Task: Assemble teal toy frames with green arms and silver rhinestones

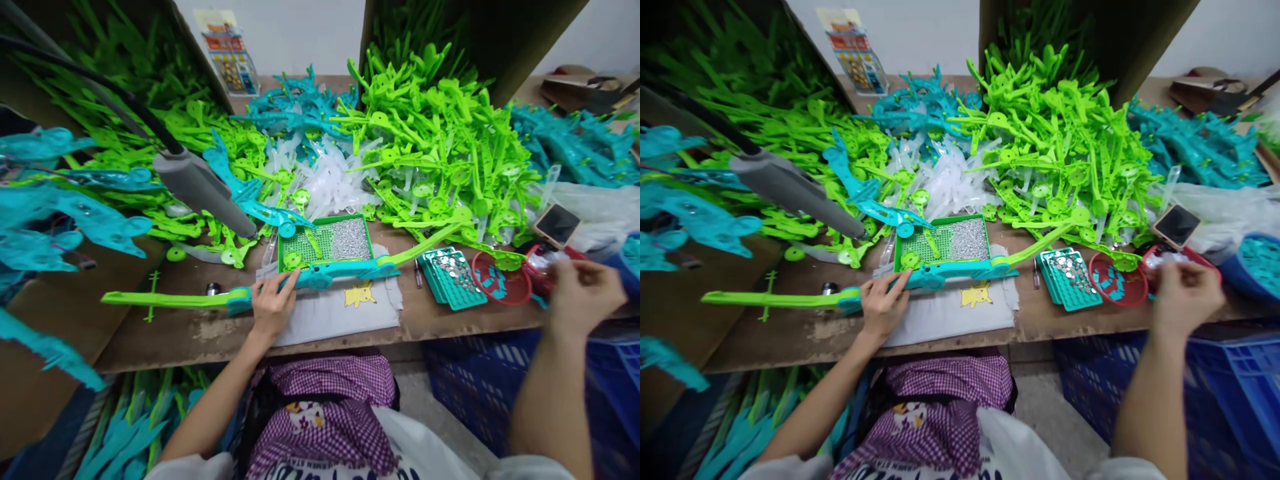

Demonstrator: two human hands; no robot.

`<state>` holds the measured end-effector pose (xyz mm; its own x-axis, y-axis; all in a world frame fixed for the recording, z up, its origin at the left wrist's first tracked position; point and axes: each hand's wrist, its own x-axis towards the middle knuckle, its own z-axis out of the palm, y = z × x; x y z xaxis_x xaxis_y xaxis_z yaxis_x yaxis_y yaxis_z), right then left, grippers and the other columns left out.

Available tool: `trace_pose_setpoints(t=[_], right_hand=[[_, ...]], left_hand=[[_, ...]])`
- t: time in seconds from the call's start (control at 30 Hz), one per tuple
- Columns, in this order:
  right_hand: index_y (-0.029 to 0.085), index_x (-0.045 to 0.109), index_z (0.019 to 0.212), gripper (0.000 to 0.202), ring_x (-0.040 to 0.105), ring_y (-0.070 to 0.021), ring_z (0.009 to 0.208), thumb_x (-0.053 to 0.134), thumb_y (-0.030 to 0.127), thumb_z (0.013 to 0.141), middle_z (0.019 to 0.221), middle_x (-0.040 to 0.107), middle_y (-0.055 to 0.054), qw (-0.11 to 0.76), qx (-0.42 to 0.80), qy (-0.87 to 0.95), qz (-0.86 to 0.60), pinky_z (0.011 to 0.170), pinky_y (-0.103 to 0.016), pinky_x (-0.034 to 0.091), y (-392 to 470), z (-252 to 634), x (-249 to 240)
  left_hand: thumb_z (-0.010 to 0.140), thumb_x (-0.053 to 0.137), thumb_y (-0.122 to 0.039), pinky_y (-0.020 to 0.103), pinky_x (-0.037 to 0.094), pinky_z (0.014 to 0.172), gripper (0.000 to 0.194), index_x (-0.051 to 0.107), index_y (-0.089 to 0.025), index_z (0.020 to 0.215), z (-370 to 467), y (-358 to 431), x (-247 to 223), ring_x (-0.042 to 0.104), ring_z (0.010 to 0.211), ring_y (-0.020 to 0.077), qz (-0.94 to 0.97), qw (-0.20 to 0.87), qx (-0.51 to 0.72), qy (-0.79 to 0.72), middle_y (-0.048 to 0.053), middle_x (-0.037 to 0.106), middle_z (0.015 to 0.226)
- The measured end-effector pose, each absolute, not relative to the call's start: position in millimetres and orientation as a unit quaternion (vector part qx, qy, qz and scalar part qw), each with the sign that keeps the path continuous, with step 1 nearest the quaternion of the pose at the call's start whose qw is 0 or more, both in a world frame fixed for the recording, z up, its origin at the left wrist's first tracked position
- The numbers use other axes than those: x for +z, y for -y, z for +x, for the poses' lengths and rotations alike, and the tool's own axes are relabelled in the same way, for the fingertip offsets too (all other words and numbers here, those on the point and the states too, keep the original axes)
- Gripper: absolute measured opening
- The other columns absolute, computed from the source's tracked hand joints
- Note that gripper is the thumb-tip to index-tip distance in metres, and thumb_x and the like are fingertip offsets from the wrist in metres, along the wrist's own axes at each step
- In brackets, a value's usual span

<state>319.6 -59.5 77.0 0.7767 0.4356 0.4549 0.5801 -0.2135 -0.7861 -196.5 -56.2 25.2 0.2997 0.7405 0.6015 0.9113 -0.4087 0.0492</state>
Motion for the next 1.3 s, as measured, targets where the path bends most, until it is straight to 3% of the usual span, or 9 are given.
trace_pose_setpoints(t=[0.07,0.13,0.23,0.43,0.73,1.1,1.3], right_hand=[[0.024,0.064,0.093,0.017,0.065,-0.0204,0.068,0.064,0.032,0.078,0.078,0.066,-0.003,0.551,0.09,0.41,-0.721,0.073,-0.041,0.054,72,237,72],[0.023,0.062,0.088,0.016,0.064,-0.0181,0.064,0.065,0.037,0.08,0.075,0.065,-0.002,0.533,0.288,0.448,-0.657,0.065,-0.036,0.055,78,162,56],[0.021,0.06,0.101,0.025,0.064,-0.0155,0.061,0.061,0.039,0.083,0.075,0.065,0.0,0.514,0.362,0.457,-0.629,0.059,-0.031,0.054,78,94,28],[0.022,0.055,0.104,0.023,0.063,-0.0141,0.068,0.059,0.033,0.084,0.076,0.066,0.001,0.485,0.329,0.52,-0.621,0.068,-0.03,0.052,68,72,8],[0.022,0.045,0.105,0.028,0.061,-0.0132,0.063,0.06,0.029,0.083,0.07,0.064,0.004,0.51,0.312,0.523,-0.607,0.065,-0.029,0.05,62,55,12],[0.024,0.041,0.108,0.027,0.053,-0.0124,0.057,0.053,0.026,0.084,0.064,0.055,0.007,0.479,0.28,0.571,-0.605,0.06,-0.027,0.045,51,42,16],[0.023,0.04,0.112,0.026,0.055,-0.0146,0.062,0.048,0.029,0.088,0.069,0.056,0.004,0.453,0.289,0.572,-0.62,0.062,-0.029,0.044,50,37,22]], left_hand=[[0.086,0.056,-0.015,0.036,0.034,0.086,0.045,0.06,-0.025,0.13,-198,53,23,0.065,0.089,0.0202,-0.788,0.151,-0.276,0.529,0.009,0.07,0.103],[0.086,0.057,-0.016,0.036,0.034,0.086,0.044,0.061,-0.026,0.128,-198,52,20,0.065,0.09,0.0206,-0.783,0.146,-0.277,0.538,0.009,0.071,0.103],[0.085,0.058,-0.016,0.036,0.035,0.087,0.043,0.063,-0.028,0.126,-199,51,17,0.065,0.091,0.0207,-0.78,0.133,-0.272,0.547,0.008,0.071,0.103],[0.087,0.056,-0.018,0.036,0.034,0.086,0.041,0.064,-0.027,0.125,-201,51,16,0.064,0.09,0.0203,-0.788,0.126,-0.265,0.541,0.008,0.071,0.102],[0.088,0.055,-0.017,0.036,0.034,0.086,0.04,0.063,-0.026,0.126,-200,51,15,0.065,0.089,0.0198,-0.787,0.13,-0.277,0.536,0.008,0.071,0.102],[0.088,0.055,-0.016,0.036,0.034,0.086,0.039,0.065,-0.028,0.123,-197,54,13,0.065,0.09,0.0194,-0.777,0.119,-0.293,0.545,0.008,0.071,0.101],[0.087,0.055,-0.015,0.035,0.034,0.084,0.037,0.067,-0.027,0.12,-195,54,14,0.066,0.086,0.0182,-0.775,0.125,-0.312,0.535,0.006,0.072,0.098]])
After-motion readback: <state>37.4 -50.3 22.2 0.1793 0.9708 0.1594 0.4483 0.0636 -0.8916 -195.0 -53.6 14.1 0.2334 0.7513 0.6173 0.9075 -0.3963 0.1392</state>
